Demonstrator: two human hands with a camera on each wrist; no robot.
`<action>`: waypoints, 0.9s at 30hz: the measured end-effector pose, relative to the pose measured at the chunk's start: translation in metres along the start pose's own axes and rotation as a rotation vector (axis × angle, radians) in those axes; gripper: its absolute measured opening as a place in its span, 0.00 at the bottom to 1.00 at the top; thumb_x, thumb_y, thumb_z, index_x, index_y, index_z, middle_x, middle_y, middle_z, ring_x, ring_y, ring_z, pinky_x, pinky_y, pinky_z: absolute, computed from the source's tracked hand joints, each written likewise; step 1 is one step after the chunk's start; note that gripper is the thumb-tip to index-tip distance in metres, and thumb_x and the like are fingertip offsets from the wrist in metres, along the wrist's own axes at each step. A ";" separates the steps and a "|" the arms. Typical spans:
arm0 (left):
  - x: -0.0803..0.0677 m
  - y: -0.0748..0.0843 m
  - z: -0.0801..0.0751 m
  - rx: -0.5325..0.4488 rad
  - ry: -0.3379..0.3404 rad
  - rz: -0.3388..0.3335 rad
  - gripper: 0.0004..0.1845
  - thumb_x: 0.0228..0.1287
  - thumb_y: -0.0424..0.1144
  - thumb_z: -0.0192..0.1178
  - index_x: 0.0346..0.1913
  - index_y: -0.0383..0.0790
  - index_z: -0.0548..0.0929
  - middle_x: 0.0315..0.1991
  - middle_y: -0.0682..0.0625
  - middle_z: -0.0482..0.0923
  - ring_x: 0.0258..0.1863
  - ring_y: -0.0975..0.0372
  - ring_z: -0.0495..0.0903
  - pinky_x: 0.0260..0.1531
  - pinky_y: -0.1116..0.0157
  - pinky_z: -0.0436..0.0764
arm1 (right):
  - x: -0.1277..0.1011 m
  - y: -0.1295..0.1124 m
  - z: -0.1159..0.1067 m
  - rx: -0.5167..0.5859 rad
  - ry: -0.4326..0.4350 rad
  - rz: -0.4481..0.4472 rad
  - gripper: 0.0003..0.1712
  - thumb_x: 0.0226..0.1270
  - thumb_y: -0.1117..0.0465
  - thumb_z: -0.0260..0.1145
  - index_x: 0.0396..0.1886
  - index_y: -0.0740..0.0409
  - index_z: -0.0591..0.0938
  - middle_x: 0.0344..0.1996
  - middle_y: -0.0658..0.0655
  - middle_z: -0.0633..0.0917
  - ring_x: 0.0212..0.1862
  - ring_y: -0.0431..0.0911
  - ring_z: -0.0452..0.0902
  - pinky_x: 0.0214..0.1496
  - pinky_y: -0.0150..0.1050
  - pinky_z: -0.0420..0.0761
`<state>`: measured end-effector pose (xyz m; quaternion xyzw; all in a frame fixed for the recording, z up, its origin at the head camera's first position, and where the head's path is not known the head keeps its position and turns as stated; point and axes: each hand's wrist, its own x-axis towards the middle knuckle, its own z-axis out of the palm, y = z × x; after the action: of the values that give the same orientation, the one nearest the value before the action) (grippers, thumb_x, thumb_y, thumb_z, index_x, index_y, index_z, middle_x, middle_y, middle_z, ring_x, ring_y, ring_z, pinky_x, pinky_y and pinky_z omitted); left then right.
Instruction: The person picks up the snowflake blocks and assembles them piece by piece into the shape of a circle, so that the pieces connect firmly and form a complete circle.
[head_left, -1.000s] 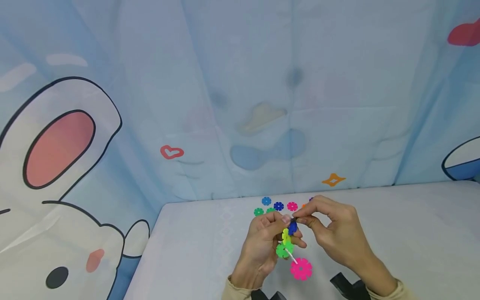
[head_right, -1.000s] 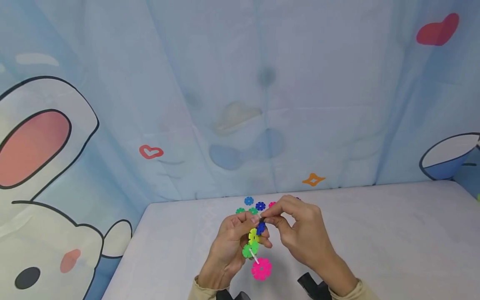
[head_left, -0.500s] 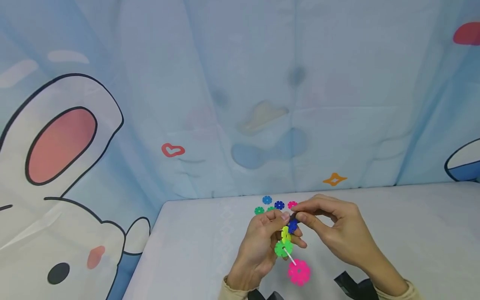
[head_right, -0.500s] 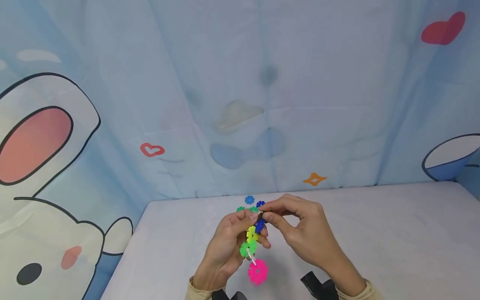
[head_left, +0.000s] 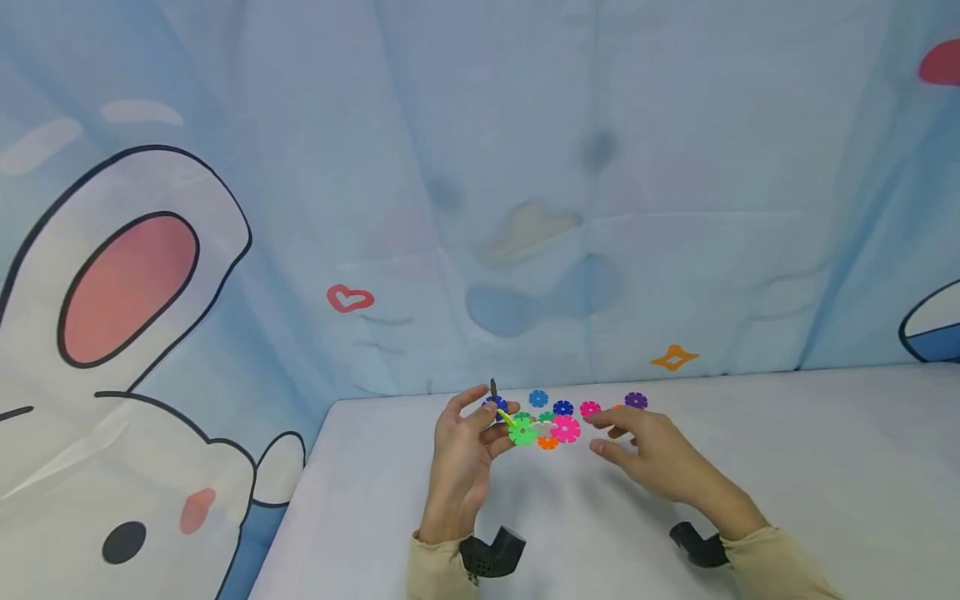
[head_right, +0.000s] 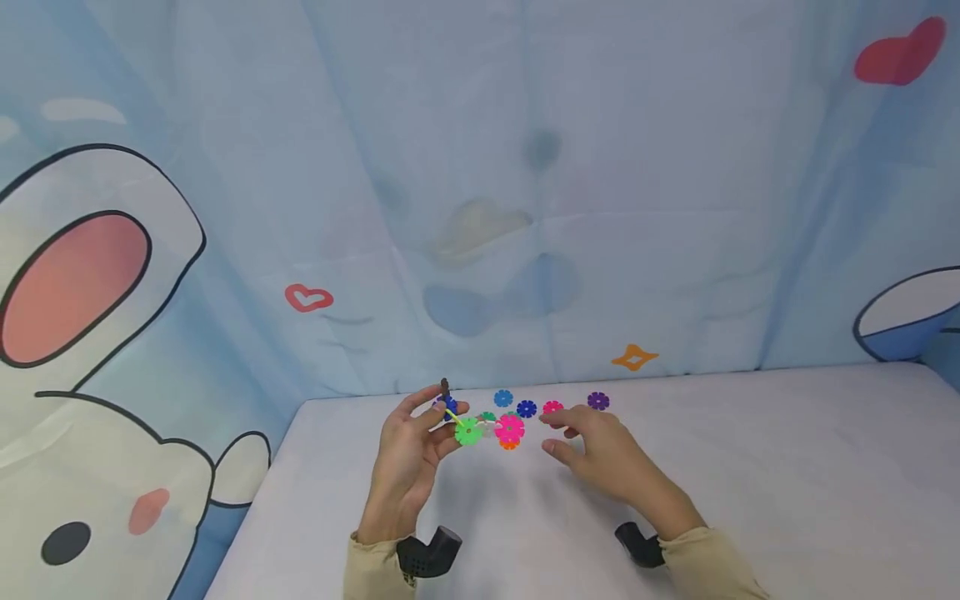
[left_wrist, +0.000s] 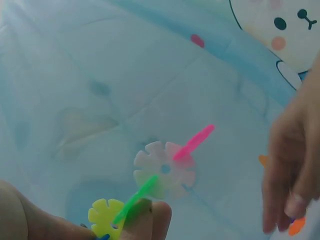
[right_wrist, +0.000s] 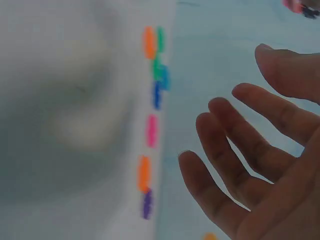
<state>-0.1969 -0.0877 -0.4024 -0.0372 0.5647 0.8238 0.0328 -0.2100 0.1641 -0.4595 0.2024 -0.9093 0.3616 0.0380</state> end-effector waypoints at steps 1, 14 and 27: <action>0.001 -0.001 0.000 0.003 -0.007 0.001 0.24 0.79 0.29 0.50 0.73 0.29 0.65 0.43 0.40 0.88 0.29 0.61 0.82 0.38 0.66 0.90 | 0.001 0.005 0.007 -0.010 -0.030 0.001 0.24 0.72 0.54 0.74 0.62 0.62 0.85 0.55 0.60 0.89 0.53 0.56 0.87 0.53 0.59 0.89; 0.004 -0.009 0.013 0.015 -0.187 0.035 0.22 0.76 0.24 0.54 0.70 0.34 0.75 0.45 0.42 0.85 0.44 0.58 0.88 0.41 0.61 0.93 | 0.010 0.004 0.060 -0.060 -0.244 0.021 0.28 0.76 0.65 0.66 0.74 0.55 0.78 0.70 0.62 0.81 0.74 0.63 0.74 0.74 0.66 0.73; 0.002 -0.011 0.024 0.014 -0.240 0.073 0.23 0.75 0.22 0.56 0.69 0.37 0.78 0.43 0.44 0.85 0.41 0.57 0.89 0.38 0.60 0.93 | 0.011 -0.007 0.057 -0.111 -0.204 0.219 0.19 0.74 0.64 0.70 0.62 0.58 0.84 0.66 0.66 0.81 0.69 0.65 0.76 0.72 0.68 0.75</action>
<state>-0.1981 -0.0616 -0.4038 0.0823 0.5633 0.8191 0.0703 -0.2135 0.1179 -0.4944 0.1354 -0.9437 0.2901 -0.0830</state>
